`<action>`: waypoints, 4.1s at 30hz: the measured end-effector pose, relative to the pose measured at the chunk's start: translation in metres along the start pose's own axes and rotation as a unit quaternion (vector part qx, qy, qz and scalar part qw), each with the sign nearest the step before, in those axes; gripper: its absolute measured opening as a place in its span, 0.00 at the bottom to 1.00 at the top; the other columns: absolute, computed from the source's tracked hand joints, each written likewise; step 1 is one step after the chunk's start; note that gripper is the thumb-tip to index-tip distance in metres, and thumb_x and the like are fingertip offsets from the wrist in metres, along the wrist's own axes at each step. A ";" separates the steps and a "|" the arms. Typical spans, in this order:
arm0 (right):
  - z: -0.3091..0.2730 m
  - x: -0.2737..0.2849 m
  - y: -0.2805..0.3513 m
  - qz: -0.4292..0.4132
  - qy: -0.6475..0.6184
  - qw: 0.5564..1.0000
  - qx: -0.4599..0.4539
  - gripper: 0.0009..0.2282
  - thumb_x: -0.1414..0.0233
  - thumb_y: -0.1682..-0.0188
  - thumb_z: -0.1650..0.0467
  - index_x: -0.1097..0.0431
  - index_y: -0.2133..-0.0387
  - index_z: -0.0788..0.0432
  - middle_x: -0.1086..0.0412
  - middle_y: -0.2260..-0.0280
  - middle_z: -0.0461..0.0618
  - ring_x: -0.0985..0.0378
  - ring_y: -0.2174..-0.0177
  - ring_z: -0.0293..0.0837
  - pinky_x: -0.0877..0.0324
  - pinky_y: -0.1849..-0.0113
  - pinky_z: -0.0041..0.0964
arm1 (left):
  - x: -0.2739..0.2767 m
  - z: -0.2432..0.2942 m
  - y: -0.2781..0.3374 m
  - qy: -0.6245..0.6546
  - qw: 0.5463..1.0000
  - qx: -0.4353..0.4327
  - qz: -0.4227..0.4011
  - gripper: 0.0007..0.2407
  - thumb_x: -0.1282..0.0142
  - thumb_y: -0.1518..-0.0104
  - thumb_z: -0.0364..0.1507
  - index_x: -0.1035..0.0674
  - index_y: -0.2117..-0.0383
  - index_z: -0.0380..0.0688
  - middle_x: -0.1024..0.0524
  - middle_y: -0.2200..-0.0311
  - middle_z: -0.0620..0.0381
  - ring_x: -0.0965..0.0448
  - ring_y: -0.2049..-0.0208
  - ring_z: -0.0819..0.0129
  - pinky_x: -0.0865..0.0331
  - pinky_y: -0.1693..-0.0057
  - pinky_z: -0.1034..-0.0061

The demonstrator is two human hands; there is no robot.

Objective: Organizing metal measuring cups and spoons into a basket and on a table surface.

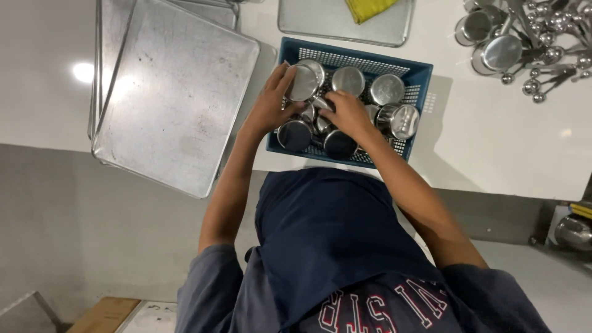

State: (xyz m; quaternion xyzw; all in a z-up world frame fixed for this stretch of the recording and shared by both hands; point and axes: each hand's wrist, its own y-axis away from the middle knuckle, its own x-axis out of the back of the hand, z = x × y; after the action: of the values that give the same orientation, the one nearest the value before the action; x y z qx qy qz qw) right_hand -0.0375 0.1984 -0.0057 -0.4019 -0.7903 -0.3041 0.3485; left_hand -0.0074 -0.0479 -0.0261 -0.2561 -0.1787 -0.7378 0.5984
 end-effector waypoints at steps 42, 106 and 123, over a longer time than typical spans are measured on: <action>0.521 0.248 0.070 0.271 -0.216 0.937 -0.050 0.07 0.43 0.45 0.71 0.24 0.58 0.62 0.21 0.63 0.48 0.18 0.64 0.39 0.25 0.62 0.33 | -0.354 0.313 -0.126 0.049 0.996 -0.075 -0.008 0.12 0.38 0.40 0.27 0.23 0.52 0.39 0.30 0.44 0.41 0.33 0.39 0.39 0.35 0.37 0.53; 0.371 0.123 0.372 0.149 -0.112 0.982 0.016 0.08 0.42 0.48 0.74 0.23 0.56 0.60 0.28 0.49 0.54 0.19 0.58 0.47 0.21 0.61 0.34 | -0.449 0.220 -0.051 0.325 0.874 0.358 -0.047 0.37 0.45 0.41 0.51 0.36 0.31 0.35 0.23 0.47 0.31 0.18 0.59 0.46 0.24 0.57 0.60; 0.337 0.142 0.286 0.021 0.036 0.997 -0.061 0.11 0.45 0.48 0.74 0.31 0.53 0.68 0.25 0.71 0.61 0.20 0.72 0.54 0.26 0.70 0.46 | -0.421 0.241 -0.029 -0.059 0.985 0.139 -0.084 0.18 0.29 0.51 0.38 0.24 0.64 0.39 0.23 0.62 0.41 0.21 0.61 0.44 0.27 0.57 0.57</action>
State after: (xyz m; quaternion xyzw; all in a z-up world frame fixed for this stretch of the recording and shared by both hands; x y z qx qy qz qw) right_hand 0.0397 0.6556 -0.0286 -0.4275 -0.7488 -0.3586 0.3577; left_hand 0.0684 0.4291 -0.0795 -0.1978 -0.3351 -0.7372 0.5524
